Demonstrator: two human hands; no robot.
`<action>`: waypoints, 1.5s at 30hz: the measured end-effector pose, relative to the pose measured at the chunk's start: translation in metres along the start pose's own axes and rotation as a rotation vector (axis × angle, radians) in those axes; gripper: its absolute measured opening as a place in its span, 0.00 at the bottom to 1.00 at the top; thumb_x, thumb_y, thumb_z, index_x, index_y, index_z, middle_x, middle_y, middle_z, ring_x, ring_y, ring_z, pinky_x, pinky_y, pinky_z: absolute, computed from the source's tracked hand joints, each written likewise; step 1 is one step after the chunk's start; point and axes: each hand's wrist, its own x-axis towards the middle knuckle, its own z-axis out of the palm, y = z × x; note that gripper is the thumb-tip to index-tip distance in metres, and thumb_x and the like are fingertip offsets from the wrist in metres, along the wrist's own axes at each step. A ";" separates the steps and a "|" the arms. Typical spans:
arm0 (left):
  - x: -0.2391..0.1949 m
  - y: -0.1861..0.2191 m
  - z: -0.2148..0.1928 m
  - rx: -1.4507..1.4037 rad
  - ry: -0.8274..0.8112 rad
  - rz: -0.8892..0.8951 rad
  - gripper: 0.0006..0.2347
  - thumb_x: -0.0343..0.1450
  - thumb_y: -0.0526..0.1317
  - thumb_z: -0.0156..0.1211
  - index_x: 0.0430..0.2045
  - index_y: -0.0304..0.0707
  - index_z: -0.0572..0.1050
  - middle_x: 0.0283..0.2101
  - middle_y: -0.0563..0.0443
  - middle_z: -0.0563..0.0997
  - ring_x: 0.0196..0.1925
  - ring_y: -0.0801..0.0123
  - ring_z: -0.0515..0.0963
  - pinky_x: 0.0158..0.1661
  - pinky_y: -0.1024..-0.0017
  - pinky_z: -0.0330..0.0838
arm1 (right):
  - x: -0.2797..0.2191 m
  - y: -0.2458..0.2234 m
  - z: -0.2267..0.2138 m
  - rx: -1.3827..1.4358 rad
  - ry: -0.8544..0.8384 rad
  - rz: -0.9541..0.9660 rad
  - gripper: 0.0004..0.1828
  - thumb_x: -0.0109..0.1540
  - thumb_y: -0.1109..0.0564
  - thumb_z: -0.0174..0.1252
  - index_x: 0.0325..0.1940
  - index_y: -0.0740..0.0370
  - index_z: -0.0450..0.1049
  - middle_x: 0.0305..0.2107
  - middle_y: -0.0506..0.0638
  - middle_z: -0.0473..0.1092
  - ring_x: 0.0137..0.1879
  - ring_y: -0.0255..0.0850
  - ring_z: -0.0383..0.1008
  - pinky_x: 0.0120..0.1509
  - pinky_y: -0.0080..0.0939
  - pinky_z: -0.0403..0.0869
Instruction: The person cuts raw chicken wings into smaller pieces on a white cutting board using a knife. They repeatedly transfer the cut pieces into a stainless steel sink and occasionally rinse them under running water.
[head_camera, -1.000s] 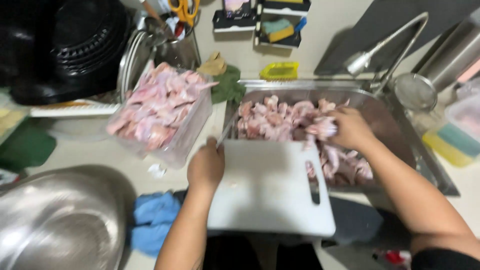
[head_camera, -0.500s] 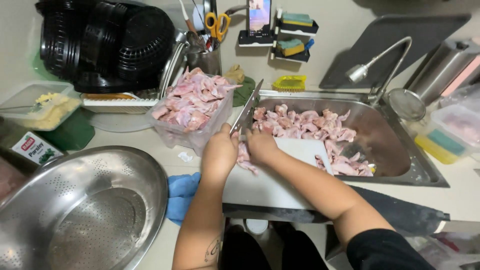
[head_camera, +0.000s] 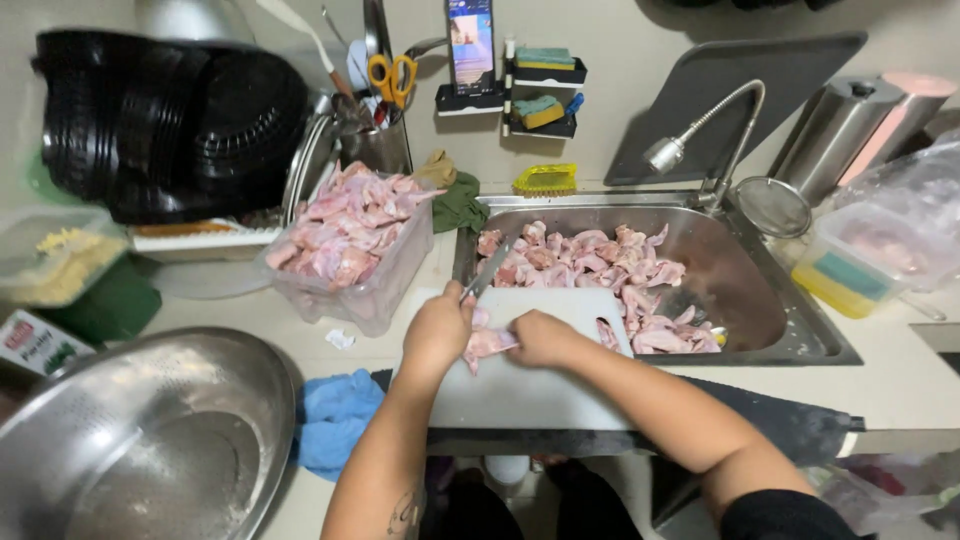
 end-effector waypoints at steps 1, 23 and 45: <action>0.005 -0.001 0.007 -0.011 -0.037 -0.003 0.16 0.78 0.44 0.42 0.52 0.31 0.72 0.47 0.23 0.80 0.56 0.36 0.80 0.52 0.45 0.76 | -0.012 0.001 -0.024 0.059 -0.024 -0.037 0.18 0.55 0.50 0.61 0.38 0.69 0.81 0.29 0.68 0.77 0.40 0.65 0.81 0.43 0.58 0.78; 0.016 0.031 0.084 0.287 -0.207 0.108 0.13 0.79 0.37 0.39 0.46 0.31 0.73 0.39 0.34 0.84 0.47 0.47 0.86 0.46 0.54 0.80 | -0.047 0.035 -0.033 -0.031 -0.098 -0.002 0.18 0.70 0.44 0.49 0.45 0.60 0.75 0.29 0.57 0.76 0.40 0.53 0.80 0.45 0.52 0.76; -0.031 -0.023 0.013 0.323 -0.577 -0.158 0.16 0.76 0.36 0.42 0.48 0.31 0.79 0.40 0.33 0.86 0.43 0.49 0.87 0.41 0.56 0.82 | -0.044 0.038 -0.035 0.056 -0.177 0.096 0.21 0.71 0.44 0.46 0.49 0.62 0.77 0.33 0.61 0.78 0.45 0.55 0.80 0.53 0.53 0.76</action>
